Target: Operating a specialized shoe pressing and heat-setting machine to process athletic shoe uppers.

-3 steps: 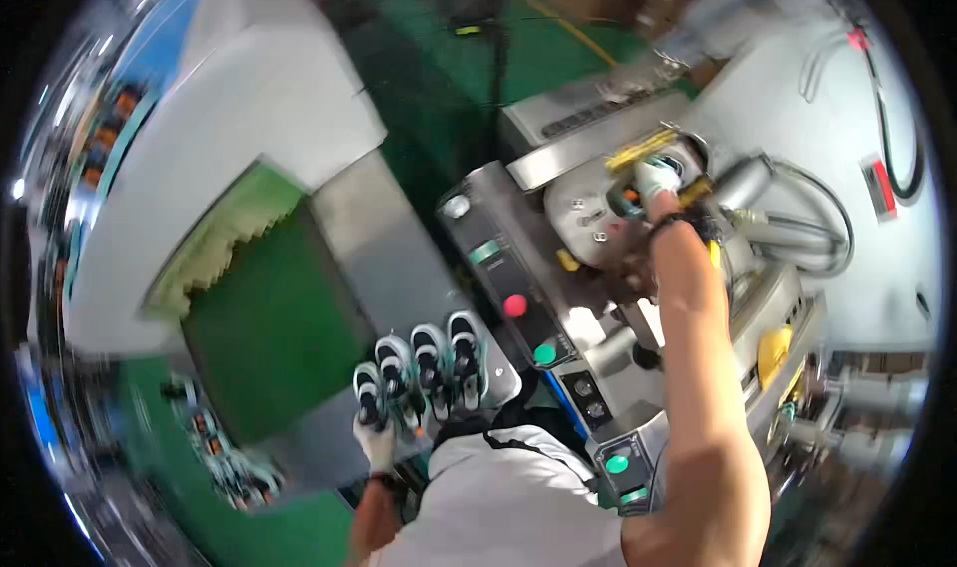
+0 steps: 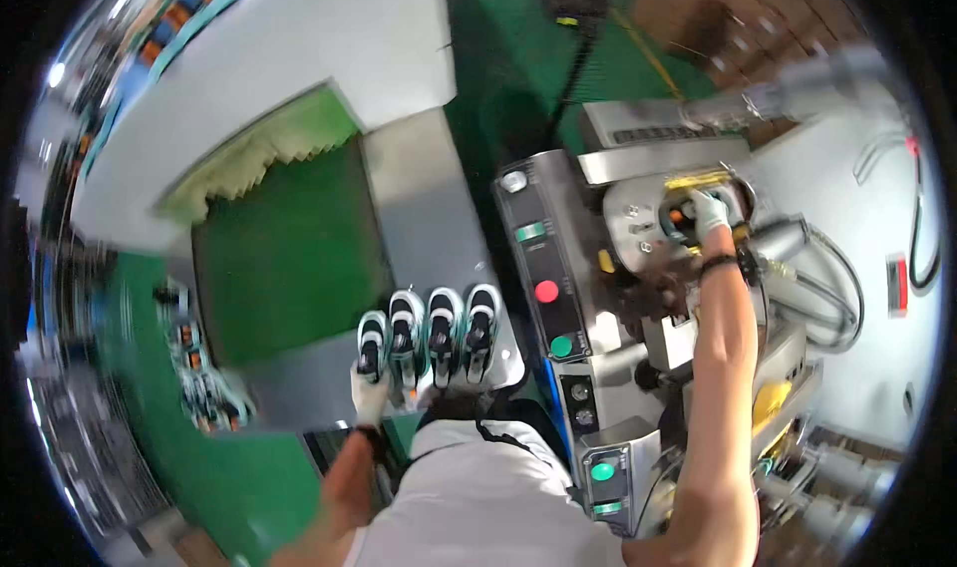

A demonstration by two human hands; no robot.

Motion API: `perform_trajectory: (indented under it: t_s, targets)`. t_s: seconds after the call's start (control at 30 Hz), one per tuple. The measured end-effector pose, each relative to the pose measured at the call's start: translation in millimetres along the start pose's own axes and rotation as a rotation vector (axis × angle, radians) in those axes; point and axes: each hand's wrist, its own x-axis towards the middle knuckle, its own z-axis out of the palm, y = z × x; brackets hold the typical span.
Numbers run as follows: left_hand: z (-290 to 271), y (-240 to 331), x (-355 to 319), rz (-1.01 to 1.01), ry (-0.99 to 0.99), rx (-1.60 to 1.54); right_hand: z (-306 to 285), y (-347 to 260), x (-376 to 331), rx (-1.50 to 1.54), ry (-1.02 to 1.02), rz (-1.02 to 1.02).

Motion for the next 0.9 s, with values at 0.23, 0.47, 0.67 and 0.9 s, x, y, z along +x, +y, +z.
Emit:
perform_trajectory:
  t_s: [0.23, 0.47, 0.67, 0.9]
  targets:
    - [-46.9, -37.8, -36.0, -0.048, 0.212, 0.437, 170.1, -70.4, -386.1, -0.233, 0.042, -0.811]
    - [-59.8, -53.7, -31.7, 0.158, 0.016, 0.372, 193.7, 105.3, -432.7, -1.236, -0.104, -0.700]
    - [-149.4, -46.7, 18.5, -0.260, -0.396, -0.111, 324.8, 26.8, -561.1, -0.355, -0.560, -0.558]
    - [-204.6, -33.1, 87.9, -0.330, -0.298, -0.081, 489.9, 122.4, -582.9, -0.487, -0.228, -0.289]
